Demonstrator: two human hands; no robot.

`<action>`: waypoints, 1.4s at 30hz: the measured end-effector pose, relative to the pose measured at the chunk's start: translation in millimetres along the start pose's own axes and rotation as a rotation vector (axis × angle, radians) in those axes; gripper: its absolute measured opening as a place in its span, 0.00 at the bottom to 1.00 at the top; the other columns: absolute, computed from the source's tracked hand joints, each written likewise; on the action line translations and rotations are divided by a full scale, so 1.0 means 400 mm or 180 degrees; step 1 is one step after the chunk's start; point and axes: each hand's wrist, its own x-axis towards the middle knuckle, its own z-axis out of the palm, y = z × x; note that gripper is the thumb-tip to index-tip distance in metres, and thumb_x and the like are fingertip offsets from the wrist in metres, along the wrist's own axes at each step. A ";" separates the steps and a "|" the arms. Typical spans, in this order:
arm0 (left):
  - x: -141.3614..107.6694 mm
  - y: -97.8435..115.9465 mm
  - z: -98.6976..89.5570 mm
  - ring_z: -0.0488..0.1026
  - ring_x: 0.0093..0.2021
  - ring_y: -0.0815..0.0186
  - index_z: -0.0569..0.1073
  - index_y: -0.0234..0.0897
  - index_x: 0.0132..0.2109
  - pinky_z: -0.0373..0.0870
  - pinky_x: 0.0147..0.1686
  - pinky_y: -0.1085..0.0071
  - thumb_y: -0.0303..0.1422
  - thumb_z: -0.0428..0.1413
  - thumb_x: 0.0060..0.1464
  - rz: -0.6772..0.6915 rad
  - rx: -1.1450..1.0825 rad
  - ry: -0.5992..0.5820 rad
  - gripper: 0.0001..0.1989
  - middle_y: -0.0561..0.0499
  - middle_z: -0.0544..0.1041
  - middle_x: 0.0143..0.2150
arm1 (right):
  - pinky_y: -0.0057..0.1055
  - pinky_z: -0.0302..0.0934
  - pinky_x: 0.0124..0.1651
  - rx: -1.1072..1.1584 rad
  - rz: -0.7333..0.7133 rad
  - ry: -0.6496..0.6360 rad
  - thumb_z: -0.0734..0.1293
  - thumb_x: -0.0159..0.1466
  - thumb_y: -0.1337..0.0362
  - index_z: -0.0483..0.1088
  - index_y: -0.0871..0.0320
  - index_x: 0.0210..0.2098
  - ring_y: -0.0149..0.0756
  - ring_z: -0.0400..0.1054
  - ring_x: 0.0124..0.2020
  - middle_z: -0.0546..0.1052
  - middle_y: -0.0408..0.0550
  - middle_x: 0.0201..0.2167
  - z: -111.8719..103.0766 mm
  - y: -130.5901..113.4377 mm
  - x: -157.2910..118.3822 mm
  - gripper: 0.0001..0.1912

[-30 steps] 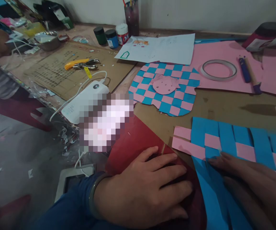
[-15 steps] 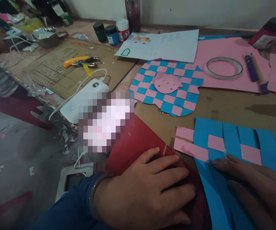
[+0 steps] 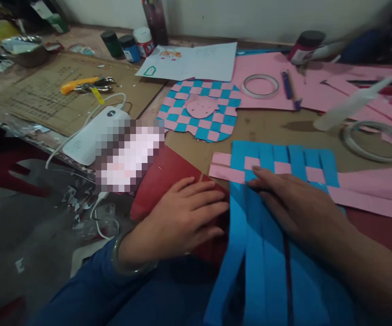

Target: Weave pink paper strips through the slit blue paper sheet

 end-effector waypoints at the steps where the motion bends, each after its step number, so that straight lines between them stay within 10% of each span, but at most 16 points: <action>1: 0.000 0.000 0.001 0.69 0.60 0.59 0.73 0.38 0.54 0.61 0.61 0.56 0.40 0.50 0.65 -0.0003 -0.0010 -0.0009 0.16 0.49 0.77 0.56 | 0.39 0.72 0.41 0.0141 -0.0177 0.0063 0.54 0.69 0.58 0.65 0.54 0.60 0.45 0.76 0.45 0.82 0.51 0.43 -0.007 -0.009 0.006 0.22; 17: -0.047 0.096 -0.020 0.58 0.69 0.50 0.67 0.40 0.61 0.59 0.61 0.42 0.39 0.62 0.55 0.0175 0.0258 -0.0864 0.28 0.41 0.68 0.64 | 0.46 0.69 0.48 0.0830 -0.0442 0.0175 0.54 0.69 0.61 0.61 0.60 0.63 0.47 0.73 0.50 0.81 0.53 0.46 -0.007 -0.022 0.037 0.25; 42: 0.051 0.071 0.001 0.71 0.57 0.56 0.74 0.37 0.53 0.68 0.49 0.60 0.32 0.50 0.63 0.0031 0.0975 -0.0531 0.14 0.47 0.76 0.56 | 0.44 0.69 0.48 0.0849 -0.0347 0.0130 0.54 0.68 0.62 0.60 0.62 0.65 0.47 0.74 0.50 0.81 0.51 0.46 -0.008 -0.027 0.048 0.27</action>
